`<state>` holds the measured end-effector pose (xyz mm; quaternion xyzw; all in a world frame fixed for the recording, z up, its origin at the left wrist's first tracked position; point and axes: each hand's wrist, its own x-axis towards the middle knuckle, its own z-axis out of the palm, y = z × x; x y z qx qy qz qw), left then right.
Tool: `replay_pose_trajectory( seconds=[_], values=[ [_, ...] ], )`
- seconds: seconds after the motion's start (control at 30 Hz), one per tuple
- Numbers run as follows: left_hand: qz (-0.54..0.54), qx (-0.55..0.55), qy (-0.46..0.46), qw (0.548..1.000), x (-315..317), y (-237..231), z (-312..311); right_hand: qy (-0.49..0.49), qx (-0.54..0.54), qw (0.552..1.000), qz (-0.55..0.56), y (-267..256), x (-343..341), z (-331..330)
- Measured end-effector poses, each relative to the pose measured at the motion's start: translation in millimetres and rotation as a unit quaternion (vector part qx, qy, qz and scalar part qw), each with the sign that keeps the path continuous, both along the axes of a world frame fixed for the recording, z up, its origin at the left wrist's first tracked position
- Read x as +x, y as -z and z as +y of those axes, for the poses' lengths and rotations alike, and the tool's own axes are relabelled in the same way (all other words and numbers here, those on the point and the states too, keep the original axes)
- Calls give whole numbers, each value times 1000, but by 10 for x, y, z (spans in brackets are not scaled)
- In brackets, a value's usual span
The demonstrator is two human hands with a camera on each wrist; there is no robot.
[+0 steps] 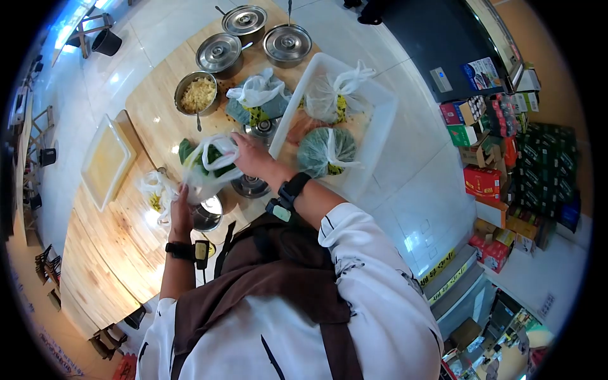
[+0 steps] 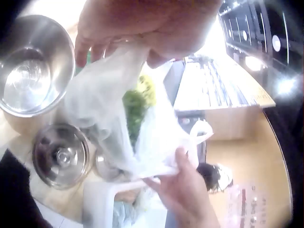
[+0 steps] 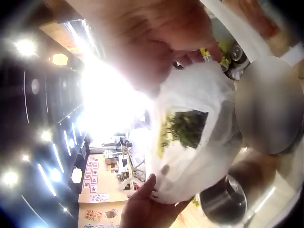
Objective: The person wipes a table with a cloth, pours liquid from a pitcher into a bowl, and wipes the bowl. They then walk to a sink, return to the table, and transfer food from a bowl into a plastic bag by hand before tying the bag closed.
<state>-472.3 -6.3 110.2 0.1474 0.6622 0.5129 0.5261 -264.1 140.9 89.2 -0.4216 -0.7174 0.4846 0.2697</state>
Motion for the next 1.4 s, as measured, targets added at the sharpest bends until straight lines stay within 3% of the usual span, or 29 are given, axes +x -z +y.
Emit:
replay_pose_trajectory(
  seconds=[0.03,0.1,0.13,0.2,0.27,0.3,0.37,0.4,0.47,0.5,0.67,0.7,0.77,0.9,0.97,1.1,1.2,1.27,1.33,1.37,1.4],
  values=[
    [0,-81,-18,997,-73,161,-11,-40,11,995,-90,-16,53,28],
    [-13,-102,-28,994,-78,193,7,-152,-7,963,-224,-99,179,130],
    [-28,-124,-37,991,-75,201,13,-155,-8,963,-222,-66,233,227],
    [-16,-133,-57,989,-11,115,74,-124,-70,985,-101,32,284,517],
    [-2,-128,-65,990,56,42,86,30,-47,990,-129,35,256,796],
    [-1,-132,-70,989,91,10,85,25,-50,990,-127,185,220,926],
    [-42,-100,-60,992,144,-42,72,101,129,980,-113,351,109,1103],
    [-40,-104,-64,992,165,-46,70,98,125,981,-111,364,95,1169],
    [-58,-99,-63,991,207,-66,79,0,-25,965,-263,400,99,1277],
    [-57,-106,-65,991,206,-83,87,-3,-31,964,-262,425,107,1264],
    [-48,-101,-35,993,186,-65,69,-78,103,935,-329,336,249,1037],
    [-49,-102,-36,993,184,-85,89,-79,102,935,-330,276,313,924],
    [-9,-134,-10,991,171,-135,143,20,83,968,-238,155,453,701],
    [21,-156,3,988,189,-167,303,53,110,969,-213,170,634,602],
    [36,-151,-17,988,255,-193,380,115,120,972,-167,228,687,596],
    [46,-159,-14,986,328,-245,467,152,70,980,-109,128,799,641],
    [87,-172,53,980,309,-345,466,156,116,979,-61,56,1073,628],
    [74,-145,54,985,337,-477,480,190,44,974,-115,119,1431,576],
    [46,-152,77,984,267,-534,430,169,-48,953,-248,226,1857,489],
    [40,-125,82,988,249,-544,401,172,-48,951,-250,224,2033,447],
    [33,-97,86,991,268,-581,405,98,-74,931,-342,197,2188,391]
  ],
)
